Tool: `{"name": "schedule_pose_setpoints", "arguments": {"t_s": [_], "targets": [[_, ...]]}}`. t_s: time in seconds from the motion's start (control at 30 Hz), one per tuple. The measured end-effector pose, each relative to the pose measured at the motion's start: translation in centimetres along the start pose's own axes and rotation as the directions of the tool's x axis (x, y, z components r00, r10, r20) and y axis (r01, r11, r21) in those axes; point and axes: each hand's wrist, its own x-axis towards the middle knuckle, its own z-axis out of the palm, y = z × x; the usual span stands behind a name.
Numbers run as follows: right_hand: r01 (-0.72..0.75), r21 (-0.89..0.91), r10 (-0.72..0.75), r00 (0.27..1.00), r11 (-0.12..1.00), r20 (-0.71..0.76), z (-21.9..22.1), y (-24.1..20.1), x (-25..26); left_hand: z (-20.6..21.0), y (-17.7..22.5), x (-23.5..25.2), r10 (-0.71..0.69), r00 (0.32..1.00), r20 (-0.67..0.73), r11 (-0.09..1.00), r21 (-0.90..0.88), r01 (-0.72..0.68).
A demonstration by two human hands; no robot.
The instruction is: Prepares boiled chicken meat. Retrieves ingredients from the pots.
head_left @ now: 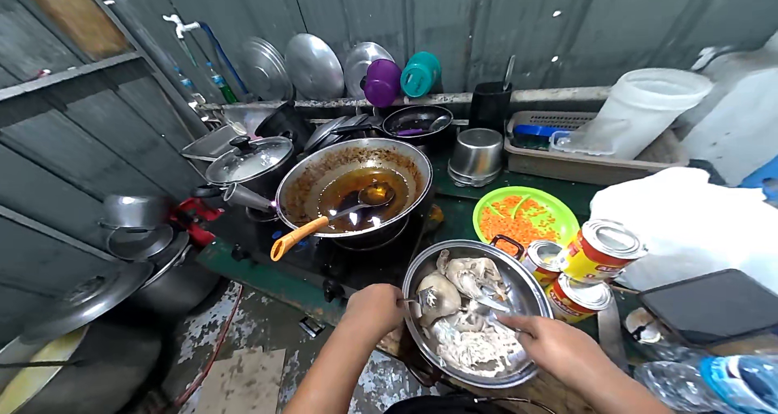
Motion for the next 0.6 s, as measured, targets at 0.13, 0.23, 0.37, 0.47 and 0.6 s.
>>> {"name": "schedule_pose_setpoints", "arguments": {"t_s": [0.13,0.23,0.37,0.47,0.6], "targets": [[-0.001,-0.058,0.000,1.000,0.998,-0.023,2.0,-1.9,1.2,0.0,0.2,-0.2,0.017,1.000,-0.013,1.000,-0.016,-0.017],[0.107,0.018,-0.109,0.990,0.994,0.094,2.8,-2.2,0.8,0.1,-0.6,-0.4,0.007,0.999,-0.032,0.999,-0.040,-0.008],[0.191,0.088,-0.199,0.975,0.978,0.102,3.3,-3.5,1.3,0.6,-1.1,-0.2,0.003,1.000,-0.024,0.998,-0.067,-0.004],[0.235,-0.004,-0.232,0.964,0.972,0.132,4.2,-4.6,1.4,0.7,-1.1,-0.6,0.007,1.000,-0.023,0.997,-0.074,-0.008],[0.191,-0.105,-0.169,0.967,0.976,0.190,1.6,-1.9,-0.3,0.6,-1.4,-0.6,0.000,0.999,-0.034,0.996,-0.086,-0.003]]}}
